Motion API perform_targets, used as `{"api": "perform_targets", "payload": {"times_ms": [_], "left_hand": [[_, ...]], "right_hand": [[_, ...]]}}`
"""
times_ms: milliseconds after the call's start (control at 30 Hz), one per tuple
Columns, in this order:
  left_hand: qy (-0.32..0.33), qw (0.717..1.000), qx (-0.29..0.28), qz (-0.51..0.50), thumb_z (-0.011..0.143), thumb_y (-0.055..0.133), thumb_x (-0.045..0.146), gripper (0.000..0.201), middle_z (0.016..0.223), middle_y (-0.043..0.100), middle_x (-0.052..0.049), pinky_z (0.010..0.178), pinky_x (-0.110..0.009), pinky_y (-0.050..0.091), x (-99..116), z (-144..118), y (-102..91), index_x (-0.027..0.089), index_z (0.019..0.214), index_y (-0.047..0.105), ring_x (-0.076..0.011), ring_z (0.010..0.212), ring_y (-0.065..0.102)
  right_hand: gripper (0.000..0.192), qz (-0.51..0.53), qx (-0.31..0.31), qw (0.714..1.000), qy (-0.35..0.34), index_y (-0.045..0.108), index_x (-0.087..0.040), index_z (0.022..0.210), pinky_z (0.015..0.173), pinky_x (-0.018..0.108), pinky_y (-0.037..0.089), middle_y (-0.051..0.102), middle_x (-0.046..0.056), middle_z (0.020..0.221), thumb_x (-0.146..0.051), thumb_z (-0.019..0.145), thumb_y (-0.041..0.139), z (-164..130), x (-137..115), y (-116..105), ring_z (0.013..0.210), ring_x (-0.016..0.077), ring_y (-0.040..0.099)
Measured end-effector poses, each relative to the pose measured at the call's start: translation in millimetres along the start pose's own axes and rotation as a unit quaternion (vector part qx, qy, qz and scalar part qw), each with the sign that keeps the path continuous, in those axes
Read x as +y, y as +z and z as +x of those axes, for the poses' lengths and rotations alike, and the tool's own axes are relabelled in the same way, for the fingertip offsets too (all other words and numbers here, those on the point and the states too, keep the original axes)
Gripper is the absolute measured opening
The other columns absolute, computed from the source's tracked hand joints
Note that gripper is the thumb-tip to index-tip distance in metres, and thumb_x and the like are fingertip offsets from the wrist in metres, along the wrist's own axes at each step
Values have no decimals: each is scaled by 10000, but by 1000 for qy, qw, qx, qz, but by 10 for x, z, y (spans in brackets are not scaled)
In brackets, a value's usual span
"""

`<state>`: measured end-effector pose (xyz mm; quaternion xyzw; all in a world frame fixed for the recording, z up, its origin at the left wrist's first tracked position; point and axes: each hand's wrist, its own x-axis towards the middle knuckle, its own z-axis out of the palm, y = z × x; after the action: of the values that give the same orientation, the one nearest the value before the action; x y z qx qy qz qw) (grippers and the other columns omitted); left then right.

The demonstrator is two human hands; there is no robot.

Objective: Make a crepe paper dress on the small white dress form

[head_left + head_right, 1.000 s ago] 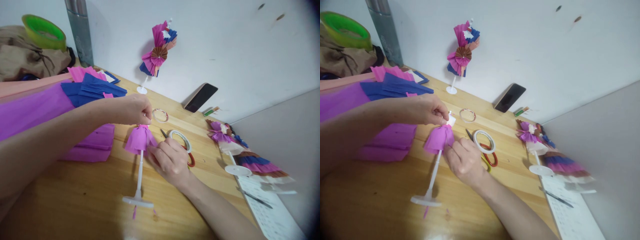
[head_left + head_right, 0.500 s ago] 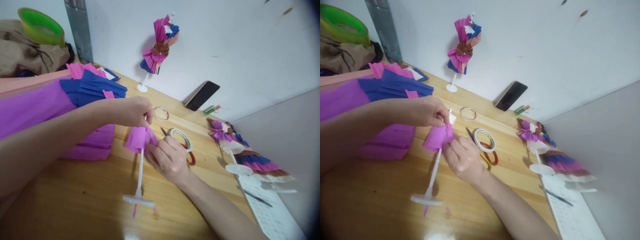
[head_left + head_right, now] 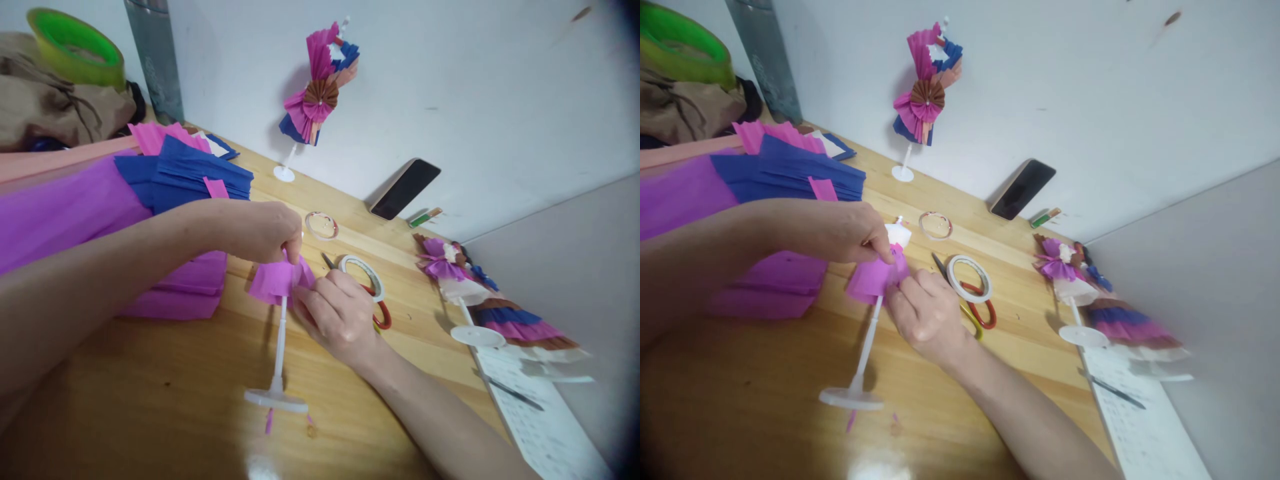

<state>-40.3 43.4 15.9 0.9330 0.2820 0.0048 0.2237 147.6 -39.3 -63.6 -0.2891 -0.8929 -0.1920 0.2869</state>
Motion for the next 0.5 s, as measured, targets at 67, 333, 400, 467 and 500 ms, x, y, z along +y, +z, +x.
{"api": "perform_targets", "payload": {"times_ms": [67, 333, 400, 467, 500], "left_hand": [[3, 1000, -4, 11, 721, 494, -86, 374, 710, 759, -39, 497, -183, 273, -10, 12, 6, 127, 792, 792, -72, 506, 395], [4, 997, -26, 79, 703, 473, -97, 436, 575, 668, 21, 518, -203, 303, -10, 63, 43, 160, 838, 798, -112, 520, 459], [5, 995, -27, 94, 694, 479, -91, 432, 587, 670, 20, 510, -214, 287, 6, 64, 39, 165, 830, 799, -118, 528, 468], [-5, 995, -35, 95, 692, 475, -94, 436, 593, 671, 19, 519, -216, 282, 25, 61, 31, 163, 833, 797, -119, 538, 474], [-14, 995, -41, 92, 694, 472, -94, 434, 590, 669, 15, 524, -217, 281, 31, 59, 31, 157, 836, 796, -119, 541, 476]], "right_hand": [[170, 2, -1, 1000, -3, 632, -144, 710, 538, 303, 319, 542, 21, 585, -77, 865, 626, 6, -1, -1, 608, 157, 379], [156, -6, -1, 1000, -3, 647, -138, 733, 536, 302, 319, 547, 20, 592, -86, 877, 617, 0, -2, 11, 601, 152, 381], [149, -2, 0, 1000, -3, 653, -131, 736, 530, 304, 320, 549, 23, 591, -86, 874, 620, 2, -3, 13, 602, 153, 383], [146, 3, 3, 1000, -2, 657, -125, 724, 524, 307, 321, 549, 26, 585, -81, 860, 634, 6, -5, 16, 602, 155, 386], [141, 6, 5, 1000, -2, 659, -120, 717, 522, 308, 321, 550, 28, 583, -76, 850, 645, 9, -7, 17, 602, 155, 387]]}}
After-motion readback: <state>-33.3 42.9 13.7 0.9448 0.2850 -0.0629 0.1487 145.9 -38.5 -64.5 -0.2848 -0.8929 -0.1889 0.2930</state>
